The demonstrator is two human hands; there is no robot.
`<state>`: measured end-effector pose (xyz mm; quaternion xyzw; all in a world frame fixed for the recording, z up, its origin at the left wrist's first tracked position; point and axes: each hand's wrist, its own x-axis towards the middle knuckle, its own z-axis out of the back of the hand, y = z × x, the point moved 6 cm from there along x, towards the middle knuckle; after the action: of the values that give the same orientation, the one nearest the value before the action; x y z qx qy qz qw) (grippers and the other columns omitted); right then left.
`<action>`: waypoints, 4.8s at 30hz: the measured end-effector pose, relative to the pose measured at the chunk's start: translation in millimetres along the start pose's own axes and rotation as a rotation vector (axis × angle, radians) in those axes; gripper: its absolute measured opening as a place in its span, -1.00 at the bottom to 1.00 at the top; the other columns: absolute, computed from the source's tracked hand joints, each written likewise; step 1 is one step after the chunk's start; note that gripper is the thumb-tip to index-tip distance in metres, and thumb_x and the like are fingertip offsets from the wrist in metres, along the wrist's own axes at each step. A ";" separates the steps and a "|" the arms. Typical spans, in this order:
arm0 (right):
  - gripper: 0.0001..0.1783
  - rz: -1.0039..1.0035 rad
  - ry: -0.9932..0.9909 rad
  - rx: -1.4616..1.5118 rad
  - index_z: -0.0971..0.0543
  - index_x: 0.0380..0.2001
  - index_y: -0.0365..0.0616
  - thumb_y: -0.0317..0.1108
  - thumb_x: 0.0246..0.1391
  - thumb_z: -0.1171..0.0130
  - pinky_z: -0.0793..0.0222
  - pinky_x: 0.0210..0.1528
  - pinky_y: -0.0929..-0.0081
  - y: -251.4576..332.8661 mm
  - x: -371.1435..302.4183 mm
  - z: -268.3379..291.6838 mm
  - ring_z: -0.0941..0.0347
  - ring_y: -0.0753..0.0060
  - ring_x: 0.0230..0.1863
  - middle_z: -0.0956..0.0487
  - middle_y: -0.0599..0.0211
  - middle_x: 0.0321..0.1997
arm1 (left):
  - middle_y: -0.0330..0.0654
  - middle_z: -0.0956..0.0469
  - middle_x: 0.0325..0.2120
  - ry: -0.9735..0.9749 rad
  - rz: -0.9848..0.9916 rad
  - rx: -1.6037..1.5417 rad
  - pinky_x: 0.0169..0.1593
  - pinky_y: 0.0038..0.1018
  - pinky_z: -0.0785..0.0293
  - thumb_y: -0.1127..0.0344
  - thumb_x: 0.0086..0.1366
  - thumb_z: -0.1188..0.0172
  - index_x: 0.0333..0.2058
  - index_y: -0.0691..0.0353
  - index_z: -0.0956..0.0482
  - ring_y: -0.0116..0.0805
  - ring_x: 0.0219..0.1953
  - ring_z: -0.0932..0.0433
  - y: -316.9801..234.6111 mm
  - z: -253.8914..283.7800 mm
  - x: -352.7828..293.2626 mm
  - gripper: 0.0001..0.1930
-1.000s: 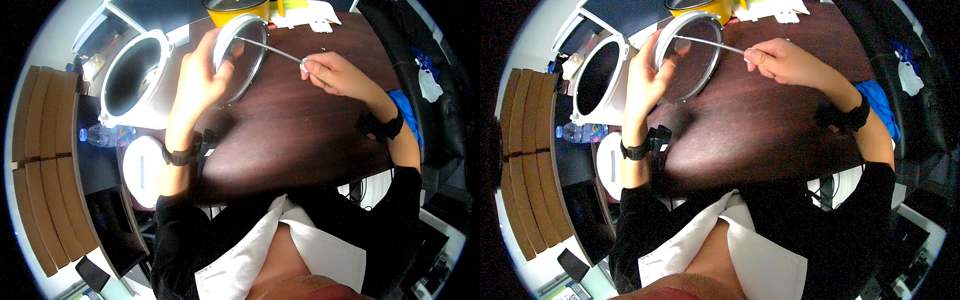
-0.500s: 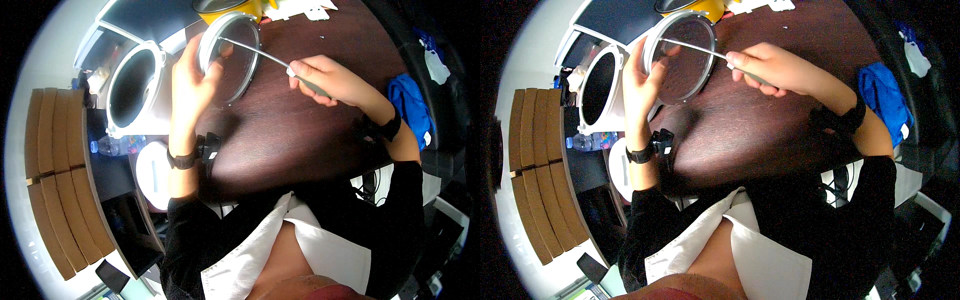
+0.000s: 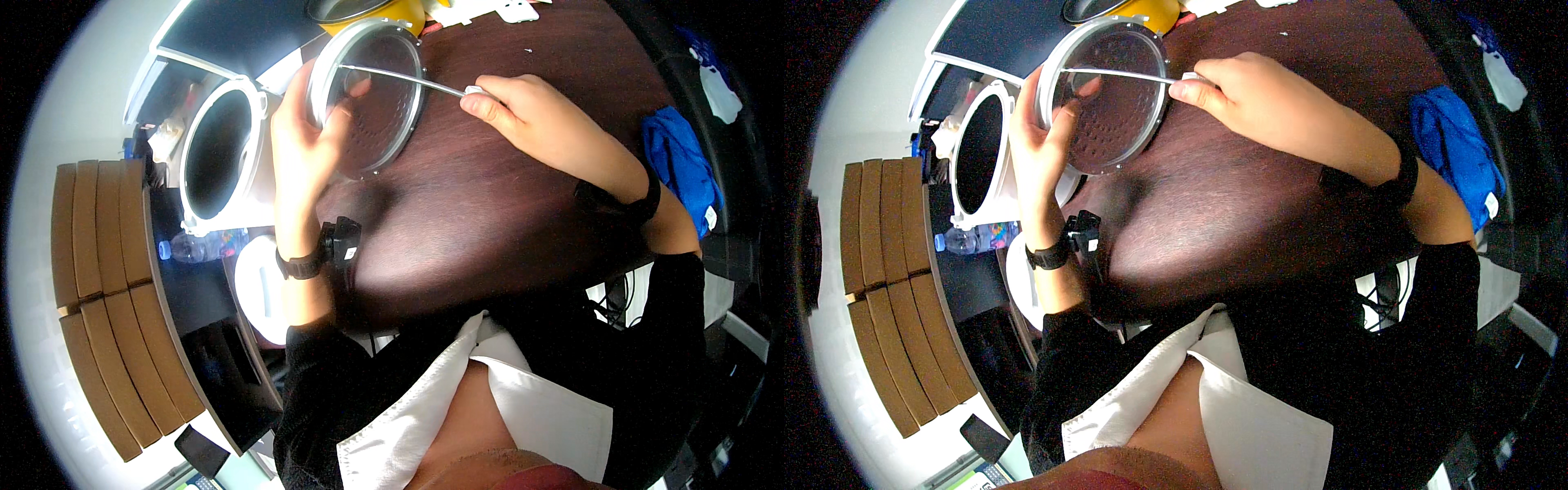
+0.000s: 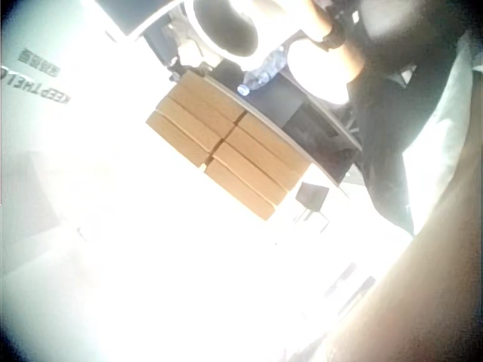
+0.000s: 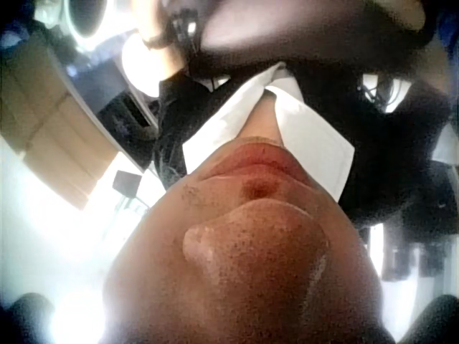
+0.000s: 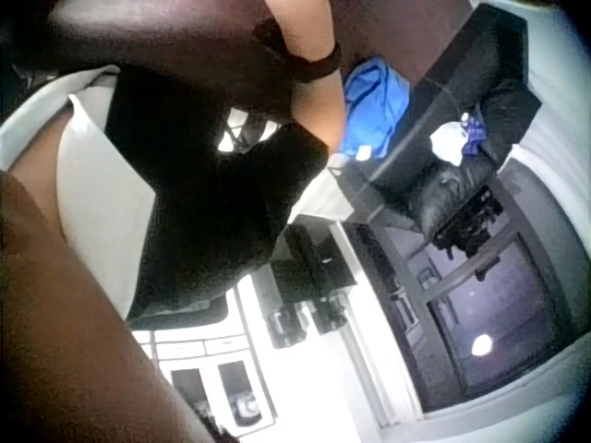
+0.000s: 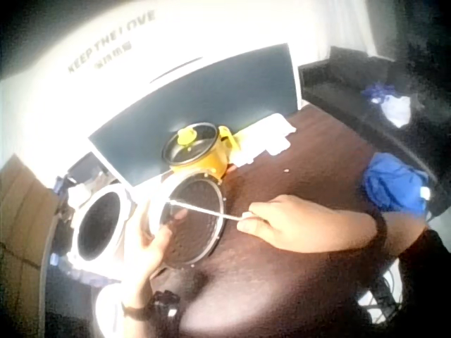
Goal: The person uses a screwdriver to remove screws from a circular metal lid, then places the lid onto a white rice cooker and secures it. The person wipes the lid with a blue cloth.
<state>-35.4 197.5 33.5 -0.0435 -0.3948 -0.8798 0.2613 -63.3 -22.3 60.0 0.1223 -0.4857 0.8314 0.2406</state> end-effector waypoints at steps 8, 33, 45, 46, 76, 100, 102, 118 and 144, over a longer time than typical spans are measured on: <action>-0.44 -0.388 0.331 0.591 -0.37 -0.54 -0.13 0.13 0.28 0.19 -0.07 -0.82 0.54 -9.6 -9.6 -33.5 -0.14 0.63 -0.83 -0.25 0.47 -0.77 | -0.12 -0.67 -0.30 -0.023 -0.020 0.056 -0.18 -0.52 -0.47 0.54 0.08 -0.01 0.01 0.31 -0.38 -0.40 -0.26 -0.63 -5.2 0.5 -2.4 -0.56; -0.61 0.273 -0.192 -0.701 -0.50 -0.31 -0.14 0.01 0.10 -0.13 -0.31 -0.50 0.49 20.7 2.8 45.1 -0.45 0.34 -0.57 -0.51 0.24 -0.52 | -0.15 -0.65 -0.25 0.060 0.032 -0.028 -0.07 -0.51 -0.45 0.58 0.09 0.01 0.01 0.32 -0.42 -0.42 -0.13 -0.58 -13.9 -1.6 -1.4 -0.56; -0.64 0.366 -0.004 -0.817 -0.55 -0.41 -0.19 -0.06 0.02 -0.20 -0.41 -0.43 0.53 65.0 34.5 81.6 -0.46 0.42 -0.57 -0.53 0.37 -0.54 | -0.09 -0.65 -0.24 0.017 -0.109 0.096 -0.07 -0.46 -0.49 0.57 0.06 0.02 0.02 0.32 -0.40 -0.31 -0.14 -0.61 -16.2 -1.2 -2.6 -0.54; -0.64 0.399 -0.021 -0.797 -0.55 -0.42 -0.19 -0.06 0.02 -0.20 -0.41 -0.43 0.53 67.7 33.4 80.7 -0.46 0.41 -0.57 -0.54 0.36 -0.54 | -0.09 -0.65 -0.25 0.013 -0.115 0.112 -0.07 -0.45 -0.49 0.56 0.06 0.01 0.02 0.31 -0.40 -0.29 -0.14 -0.62 -16.5 -0.7 -3.4 -0.54; -0.44 -0.306 0.317 0.620 -0.44 -0.43 -0.15 0.19 0.24 0.12 0.01 -0.84 0.77 -41.1 -3.2 5.3 -0.14 0.82 -0.80 -0.28 0.58 -0.73 | -0.15 -0.66 -0.30 -0.039 0.016 0.055 -0.06 -0.47 -0.46 0.47 0.15 -0.14 -0.06 0.30 -0.49 -0.40 -0.20 -0.61 -11.2 -0.5 -0.3 -0.67; -0.63 -0.262 -0.222 0.698 -0.45 -0.26 -0.14 -0.03 0.15 -0.15 -0.02 -0.75 0.82 -85.3 21.8 1.3 -0.19 0.85 -0.70 -0.35 0.60 -0.60 | -0.15 -0.64 -0.36 -0.043 0.267 -0.567 -0.12 -0.58 -0.38 0.26 0.32 -0.07 -0.04 0.36 -0.48 -0.54 -0.25 -0.51 3.3 -12.9 -2.9 -0.67; -0.61 -0.274 -0.180 0.764 -0.47 -0.22 -0.18 -0.04 0.14 -0.17 -0.02 -0.76 0.79 -86.5 21.9 -2.8 -0.17 0.82 -0.71 -0.40 0.57 -0.56 | -0.19 -0.62 -0.33 -0.064 0.271 -0.508 -0.11 -0.58 -0.38 0.23 0.32 -0.10 -0.06 0.36 -0.50 -0.54 -0.24 -0.50 15.9 -14.6 -2.7 -0.67; -0.65 -0.135 -0.295 0.484 -0.54 -0.30 -0.15 -0.07 0.09 -0.23 -0.12 -0.71 0.76 -59.8 17.2 10.9 -0.26 0.79 -0.69 -0.44 0.55 -0.60 | -0.28 -0.58 -0.43 -0.012 0.214 -0.239 -0.28 -0.66 -0.35 0.27 0.31 -0.15 -0.26 0.35 -0.57 -0.61 -0.39 -0.46 10.0 -26.8 -8.7 -0.77; -0.45 -0.529 -0.005 0.089 -0.40 -0.60 -0.04 0.24 0.08 -0.08 -0.03 -0.81 0.76 -159.8 17.4 26.4 -0.20 0.78 -0.79 -0.27 0.60 -0.73 | -0.34 -0.52 -0.58 -0.167 0.321 -0.237 -0.42 -0.67 -0.27 0.07 0.28 -0.18 -0.36 0.39 -0.62 -0.63 -0.52 -0.38 64.7 -30.4 -2.8 -0.61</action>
<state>-132.8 297.2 -50.9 0.0705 -0.4313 -0.8992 0.0228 -93.6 -23.5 -4.8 0.0829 -0.6115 0.7832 0.0764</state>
